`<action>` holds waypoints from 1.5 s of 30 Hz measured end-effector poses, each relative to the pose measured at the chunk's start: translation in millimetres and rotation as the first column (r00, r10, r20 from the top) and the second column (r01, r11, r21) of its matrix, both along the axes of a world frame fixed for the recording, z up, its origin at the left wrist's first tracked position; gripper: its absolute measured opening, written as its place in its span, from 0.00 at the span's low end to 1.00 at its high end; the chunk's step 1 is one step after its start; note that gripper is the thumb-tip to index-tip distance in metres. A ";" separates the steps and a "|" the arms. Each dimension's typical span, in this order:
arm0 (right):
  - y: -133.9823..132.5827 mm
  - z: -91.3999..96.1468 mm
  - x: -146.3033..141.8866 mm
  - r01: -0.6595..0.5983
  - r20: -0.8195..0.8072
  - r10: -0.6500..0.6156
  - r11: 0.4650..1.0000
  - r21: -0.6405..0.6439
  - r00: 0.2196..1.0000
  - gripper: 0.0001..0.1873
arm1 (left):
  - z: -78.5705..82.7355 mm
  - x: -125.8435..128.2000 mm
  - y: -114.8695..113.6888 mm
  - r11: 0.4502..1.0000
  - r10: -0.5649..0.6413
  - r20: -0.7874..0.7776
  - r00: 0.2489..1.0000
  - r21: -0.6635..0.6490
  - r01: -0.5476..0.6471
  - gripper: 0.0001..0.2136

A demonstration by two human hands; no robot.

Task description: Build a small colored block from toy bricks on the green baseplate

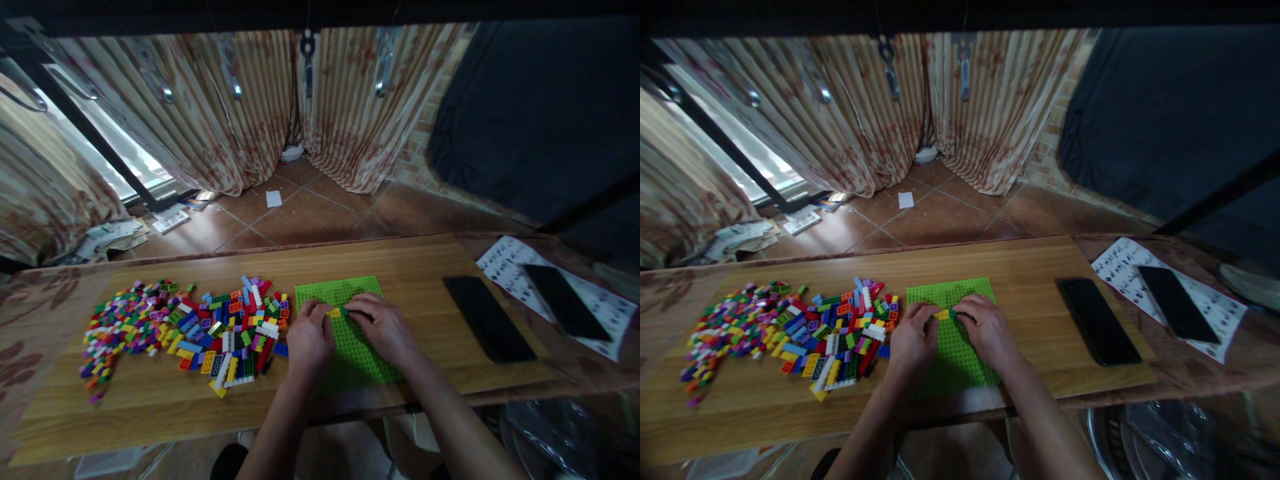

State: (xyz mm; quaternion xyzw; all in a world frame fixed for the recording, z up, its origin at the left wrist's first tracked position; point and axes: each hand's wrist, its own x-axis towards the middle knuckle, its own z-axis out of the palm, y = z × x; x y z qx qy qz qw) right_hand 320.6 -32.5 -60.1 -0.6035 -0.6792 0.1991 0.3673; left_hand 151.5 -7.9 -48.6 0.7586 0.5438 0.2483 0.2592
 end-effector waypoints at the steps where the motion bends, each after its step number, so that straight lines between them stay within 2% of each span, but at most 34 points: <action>1: 0.0 0.7 0.3 -0.002 0.008 0.002 1.000 -0.003 1.000 0.10 | -0.7 0.0 0.0 1.000 0.000 -0.001 1.000 0.001 0.000 0.12; 23: -0.6 -2.1 0.4 0.000 0.067 -0.002 1.000 0.028 0.998 0.10 | -1.4 4.8 -4.8 0.999 0.000 -0.081 0.997 0.044 0.003 0.12; 29: -0.6 1.5 0.6 0.004 0.083 -0.007 0.999 0.037 0.997 0.10 | -4.2 10.9 -7.7 0.989 -0.008 -0.102 0.995 0.144 0.023 0.13; 34: 0.1 2.6 -1.2 0.017 0.082 -0.021 0.999 0.047 0.996 0.09 | -7.7 17.4 -18.7 0.952 -0.024 -0.251 0.968 0.288 0.098 0.14; 38: 0.5 4.3 0.4 0.026 0.060 -0.027 0.999 0.022 0.998 0.08 | -7.2 20.8 -27.6 0.934 0.020 -0.432 0.902 0.329 0.137 0.16; 40: 0.4 4.8 3.8 0.048 -0.008 -0.048 0.999 -0.007 0.999 0.07 | -6.7 21.3 -29.5 0.929 0.034 -0.481 0.876 0.339 0.150 0.16; 43: 0.5 4.5 7.3 0.162 -0.123 -0.168 0.985 -0.059 0.978 0.08 | -6.3 21.4 -30.3 0.924 0.032 -0.514 0.857 0.342 0.171 0.17; 45: 1.1 3.9 5.4 0.248 -0.121 -0.253 0.967 -0.051 0.960 0.10 | -6.5 21.5 -30.3 0.923 0.032 -0.524 0.851 0.343 0.176 0.17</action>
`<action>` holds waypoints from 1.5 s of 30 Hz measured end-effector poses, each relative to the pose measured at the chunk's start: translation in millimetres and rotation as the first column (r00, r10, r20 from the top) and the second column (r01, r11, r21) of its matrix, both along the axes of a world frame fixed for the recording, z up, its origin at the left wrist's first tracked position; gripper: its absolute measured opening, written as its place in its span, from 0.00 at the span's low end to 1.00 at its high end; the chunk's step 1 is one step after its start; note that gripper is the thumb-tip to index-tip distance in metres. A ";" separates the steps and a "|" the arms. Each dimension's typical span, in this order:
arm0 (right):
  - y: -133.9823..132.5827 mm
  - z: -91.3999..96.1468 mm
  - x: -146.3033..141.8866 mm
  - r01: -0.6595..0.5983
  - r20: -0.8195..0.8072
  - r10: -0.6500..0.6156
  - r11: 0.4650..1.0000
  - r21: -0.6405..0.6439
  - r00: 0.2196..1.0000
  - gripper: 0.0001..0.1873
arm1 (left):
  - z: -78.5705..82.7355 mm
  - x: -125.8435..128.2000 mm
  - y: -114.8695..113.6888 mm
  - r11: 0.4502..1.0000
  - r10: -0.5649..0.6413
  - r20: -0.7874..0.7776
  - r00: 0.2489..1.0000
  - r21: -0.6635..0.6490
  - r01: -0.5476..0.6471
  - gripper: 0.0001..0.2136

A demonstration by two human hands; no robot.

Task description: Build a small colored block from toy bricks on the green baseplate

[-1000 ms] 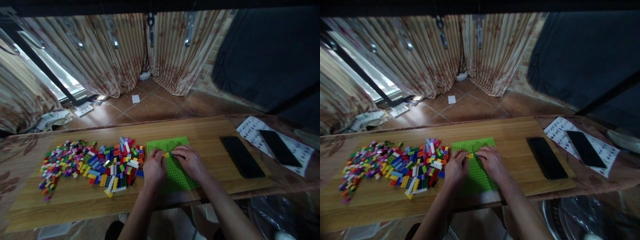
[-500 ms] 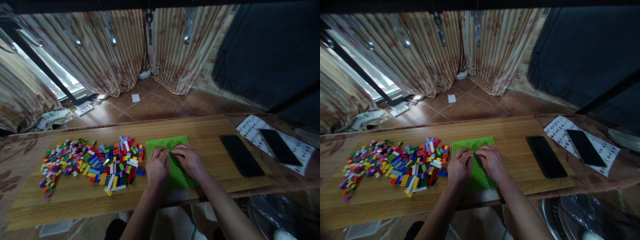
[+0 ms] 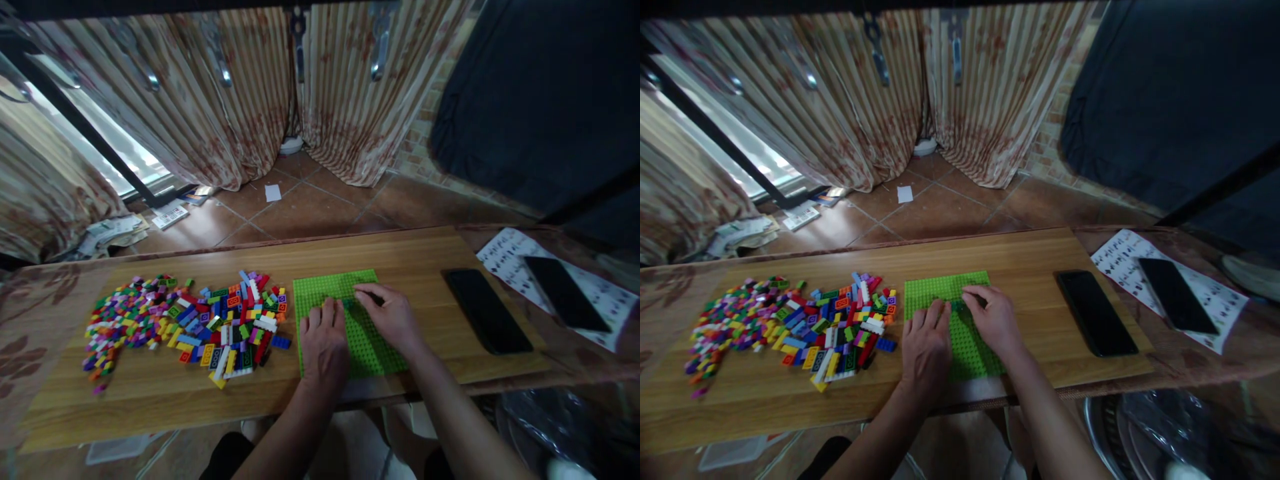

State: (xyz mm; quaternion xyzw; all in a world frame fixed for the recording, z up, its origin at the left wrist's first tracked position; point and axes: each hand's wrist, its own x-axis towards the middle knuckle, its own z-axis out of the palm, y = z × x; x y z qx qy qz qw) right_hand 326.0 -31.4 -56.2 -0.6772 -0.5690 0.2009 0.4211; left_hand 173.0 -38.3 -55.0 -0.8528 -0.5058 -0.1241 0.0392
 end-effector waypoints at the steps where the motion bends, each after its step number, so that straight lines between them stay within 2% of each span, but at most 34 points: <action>1: 0.4 -0.4 -2.3 0.024 0.030 -0.024 1.000 0.011 0.999 0.10 | -0.1 0.2 0.0 1.000 0.000 -0.003 1.000 -0.001 0.000 0.17; 5: 2.3 -2.6 -13.0 0.064 0.144 -0.067 0.998 0.022 0.987 0.08 | 0.6 0.8 0.0 1.000 0.003 -0.007 1.000 -0.009 -0.004 0.17; 12: 2.9 -3.5 -17.0 0.231 0.260 -0.215 0.972 -0.033 0.941 0.05 | 8.1 2.5 -2.0 0.999 -0.009 -0.016 1.000 -0.034 0.008 0.18; 18: 5.1 2.4 -16.8 0.242 0.297 -0.197 0.962 -0.123 0.934 0.04 | 1.0 16.8 -1.9 0.997 -0.080 -0.024 0.997 0.021 0.081 0.19; 22: 5.3 3.4 -15.8 0.239 0.309 -0.186 0.960 -0.143 0.933 0.06 | -10.9 16.3 2.4 0.995 -0.100 0.077 0.992 -0.001 0.100 0.19; 25: 3.6 2.3 -16.1 0.245 0.300 -0.195 0.960 -0.139 0.934 0.06 | -18.1 6.4 7.8 0.989 -0.120 0.265 0.957 -0.046 0.137 0.18; 28: 1.1 -0.6 -17.0 0.243 0.274 -0.206 0.964 -0.108 0.939 0.06 | -18.8 -3.8 11.3 0.983 -0.082 0.497 0.864 -0.105 0.154 0.17; 31: -1.2 -4.7 -15.9 0.245 0.210 -0.233 0.969 -0.035 0.950 0.10 | -12.1 -10.5 11.7 0.969 0.019 0.666 0.746 -0.195 0.150 0.17; 35: -5.7 -5.1 -8.5 0.225 -0.016 -0.225 0.967 0.116 0.974 0.15 | -0.8 -19.0 12.4 0.952 0.164 0.803 0.573 -0.280 0.120 0.17; 37: -10.4 -1.2 -5.6 0.241 -0.053 -0.235 0.954 0.180 0.971 0.15 | 2.2 -24.5 13.4 0.941 0.250 0.840 0.481 -0.327 0.082 0.17; 39: -16.7 4.6 -7.1 0.239 0.005 -0.246 0.945 0.223 0.969 0.14 | 3.9 -30.3 14.6 0.911 0.360 0.861 0.360 -0.407 0.064 0.16; 41: -23.9 9.9 -14.5 0.176 0.110 -0.206 0.956 0.237 0.972 0.14 | 6.2 -35.7 15.7 0.875 0.454 0.862 0.225 -0.479 0.072 0.16; 43: -30.9 12.1 -27.4 0.067 0.220 -0.110 0.979 0.195 0.969 0.16 | 10.9 -40.8 16.7 0.860 0.495 0.861 0.114 -0.504 0.072 0.15; 45: -37.0 10.3 -42.6 -0.042 0.320 0.007 0.994 0.105 0.948 0.19 | 17.7 -46.1 17.7 0.865 0.497 0.866 0.046 -0.499 0.054 0.13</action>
